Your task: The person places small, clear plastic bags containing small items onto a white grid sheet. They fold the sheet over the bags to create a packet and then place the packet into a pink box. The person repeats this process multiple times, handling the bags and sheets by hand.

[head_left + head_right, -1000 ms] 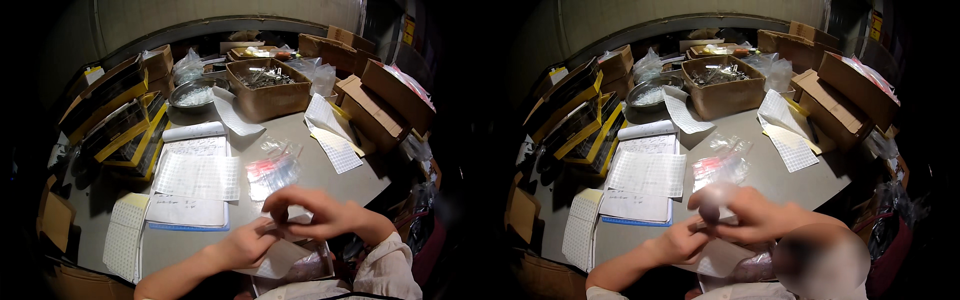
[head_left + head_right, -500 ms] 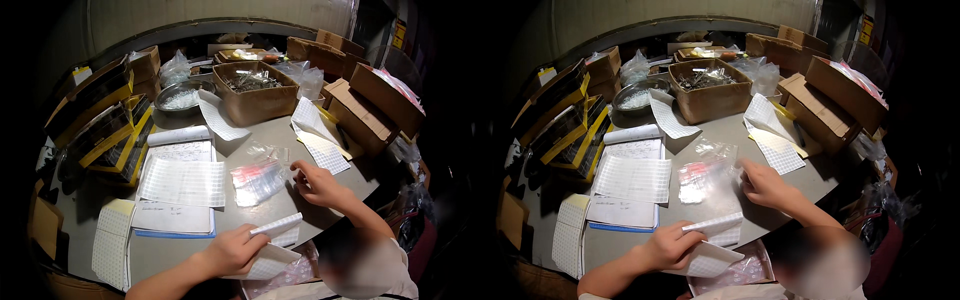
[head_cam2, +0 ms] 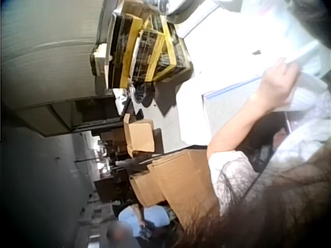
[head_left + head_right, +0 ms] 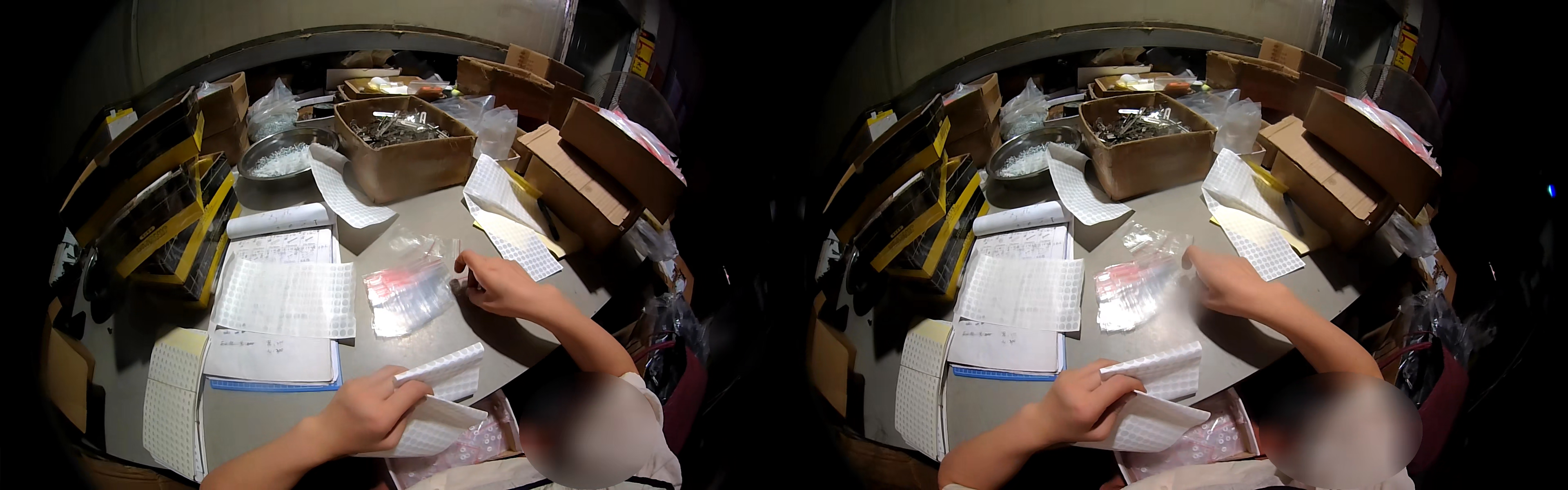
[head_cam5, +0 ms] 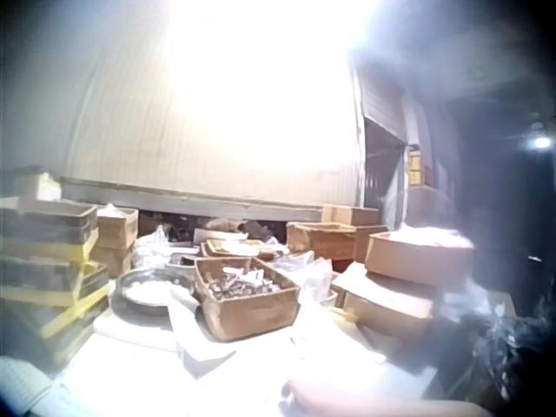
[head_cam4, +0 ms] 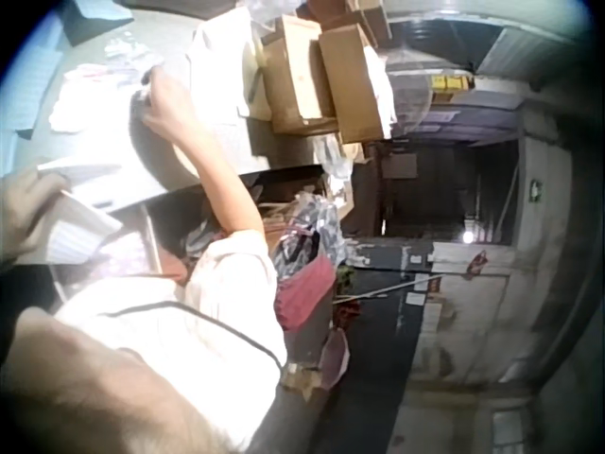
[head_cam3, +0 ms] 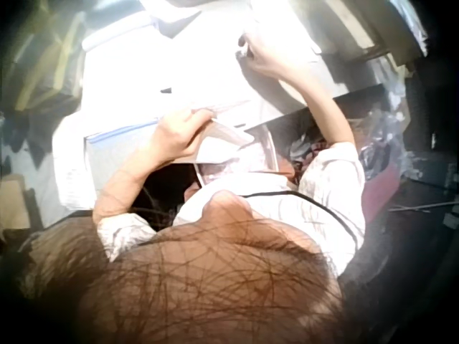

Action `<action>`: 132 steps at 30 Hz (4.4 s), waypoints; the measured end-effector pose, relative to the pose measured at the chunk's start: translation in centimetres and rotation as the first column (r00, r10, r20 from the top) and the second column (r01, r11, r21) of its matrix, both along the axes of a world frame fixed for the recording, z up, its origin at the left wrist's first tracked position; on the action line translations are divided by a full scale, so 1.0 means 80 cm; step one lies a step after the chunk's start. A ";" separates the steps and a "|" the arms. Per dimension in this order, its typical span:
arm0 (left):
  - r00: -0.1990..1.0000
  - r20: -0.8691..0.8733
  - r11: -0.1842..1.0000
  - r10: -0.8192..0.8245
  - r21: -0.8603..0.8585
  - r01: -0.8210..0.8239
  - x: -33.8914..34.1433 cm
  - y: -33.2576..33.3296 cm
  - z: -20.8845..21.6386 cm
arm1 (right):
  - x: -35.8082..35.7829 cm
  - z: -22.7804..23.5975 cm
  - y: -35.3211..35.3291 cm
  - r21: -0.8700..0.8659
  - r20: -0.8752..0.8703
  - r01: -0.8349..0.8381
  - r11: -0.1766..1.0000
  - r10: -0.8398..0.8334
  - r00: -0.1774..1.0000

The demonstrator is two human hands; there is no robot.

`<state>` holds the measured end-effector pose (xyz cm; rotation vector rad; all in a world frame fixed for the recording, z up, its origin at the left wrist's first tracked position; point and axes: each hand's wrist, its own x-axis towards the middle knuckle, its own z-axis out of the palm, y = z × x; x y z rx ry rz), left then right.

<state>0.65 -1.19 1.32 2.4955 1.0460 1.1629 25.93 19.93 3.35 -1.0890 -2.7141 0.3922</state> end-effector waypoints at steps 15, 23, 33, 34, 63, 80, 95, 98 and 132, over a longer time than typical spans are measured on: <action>1.000 -0.017 1.000 -0.011 0.005 0.011 0.000 -0.002 0.004 | 0.026 -0.008 0.021 -0.297 -0.014 0.072 0.952 -0.080 0.997; 1.000 0.030 1.000 0.007 -0.003 -0.007 -0.004 -0.001 0.007 | 0.051 -0.006 0.043 -0.631 -0.221 0.105 0.769 -0.308 0.925; 0.971 0.195 0.983 0.138 -0.148 -0.110 -0.019 0.001 0.025 | 0.074 -0.050 -0.057 0.279 -0.100 -0.270 0.922 0.308 0.946; 0.948 0.267 0.967 0.174 -0.230 -0.113 -0.023 0.000 0.026 | 0.077 -0.046 -0.072 0.234 -0.123 -0.300 0.925 0.334 0.935; 0.659 0.523 0.750 0.540 -0.655 -0.095 -0.047 0.033 0.040 | -0.083 0.011 -0.044 -0.344 -0.671 -0.442 0.829 0.113 0.733; 0.691 0.555 0.659 0.462 -0.737 0.151 -0.039 0.023 0.047 | -0.073 0.004 -0.069 -0.222 -0.718 -0.489 0.844 0.198 0.668; 0.645 0.584 0.741 0.493 -0.670 0.040 -0.029 0.016 0.050 | -0.070 0.014 -0.072 -0.378 -0.706 -0.591 0.713 0.190 0.682; 0.595 0.618 0.741 0.514 -0.669 0.055 -0.027 0.014 0.044 | -0.070 0.015 -0.070 -0.415 -0.680 -0.587 0.695 0.192 0.708; 0.669 0.574 0.857 0.472 -0.477 -0.195 -0.038 0.013 0.039 | -0.066 0.032 -0.029 -0.501 -0.836 -0.597 0.626 -0.172 0.521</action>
